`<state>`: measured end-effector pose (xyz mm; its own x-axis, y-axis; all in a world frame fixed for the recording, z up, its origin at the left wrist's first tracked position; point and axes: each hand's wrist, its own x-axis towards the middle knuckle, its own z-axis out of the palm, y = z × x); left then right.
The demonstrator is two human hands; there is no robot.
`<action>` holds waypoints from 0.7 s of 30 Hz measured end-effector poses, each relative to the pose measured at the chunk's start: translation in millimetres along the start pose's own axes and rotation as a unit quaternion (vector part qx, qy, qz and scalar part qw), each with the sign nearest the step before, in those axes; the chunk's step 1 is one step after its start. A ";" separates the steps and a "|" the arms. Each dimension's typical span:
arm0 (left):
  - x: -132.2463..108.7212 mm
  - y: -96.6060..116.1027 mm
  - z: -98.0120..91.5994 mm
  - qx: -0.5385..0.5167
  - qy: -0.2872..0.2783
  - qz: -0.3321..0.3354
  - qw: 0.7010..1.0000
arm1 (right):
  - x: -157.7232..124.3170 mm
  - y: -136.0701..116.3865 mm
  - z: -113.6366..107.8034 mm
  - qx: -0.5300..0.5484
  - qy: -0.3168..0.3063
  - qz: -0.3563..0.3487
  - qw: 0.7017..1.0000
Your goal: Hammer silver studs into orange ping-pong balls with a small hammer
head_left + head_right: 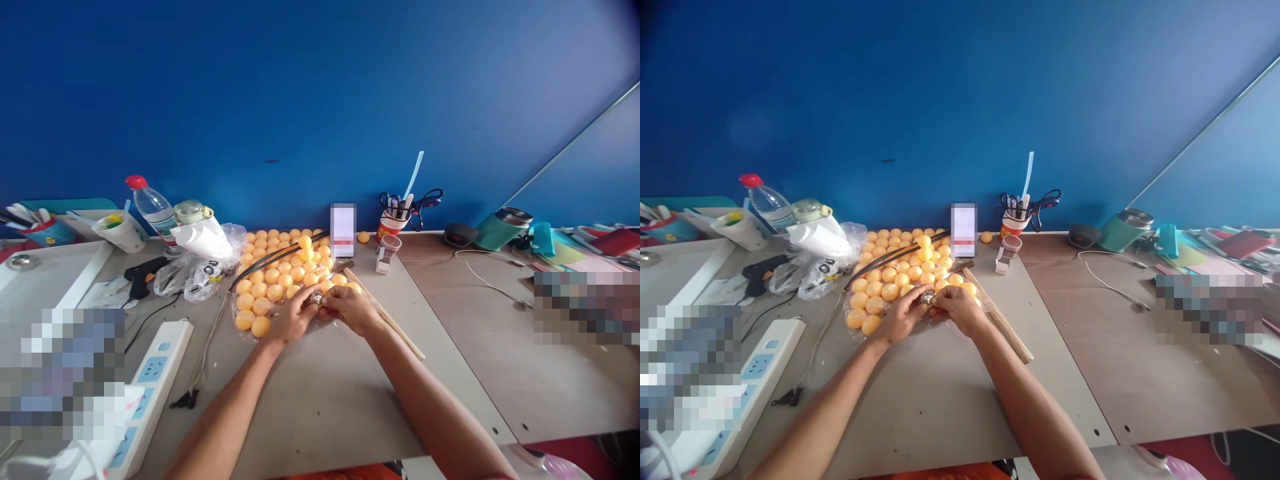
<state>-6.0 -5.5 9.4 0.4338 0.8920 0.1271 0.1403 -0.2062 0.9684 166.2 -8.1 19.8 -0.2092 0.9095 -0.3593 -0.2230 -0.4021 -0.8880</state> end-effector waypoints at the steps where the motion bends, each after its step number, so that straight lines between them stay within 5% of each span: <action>1: 0.0 0.7 -0.7 -0.017 0.004 -0.013 1.000 | -0.1 -0.1 -0.3 0.016 -0.014 0.000 1.000; 6: -0.7 2.7 -4.1 -0.121 0.030 -0.062 0.990 | -2.0 -0.6 -0.4 0.066 -0.072 -0.009 0.995; 21: 2.3 7.6 0.7 -0.363 0.043 -0.085 0.927 | -6.9 -5.8 -2.7 0.085 -0.121 -0.057 0.987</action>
<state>-3.3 -5.3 16.9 0.3842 0.9217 -0.0536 -0.4501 0.2376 0.8608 171.5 -11.8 26.6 -0.3902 0.9062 -0.1630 -0.4096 -0.3294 -0.8507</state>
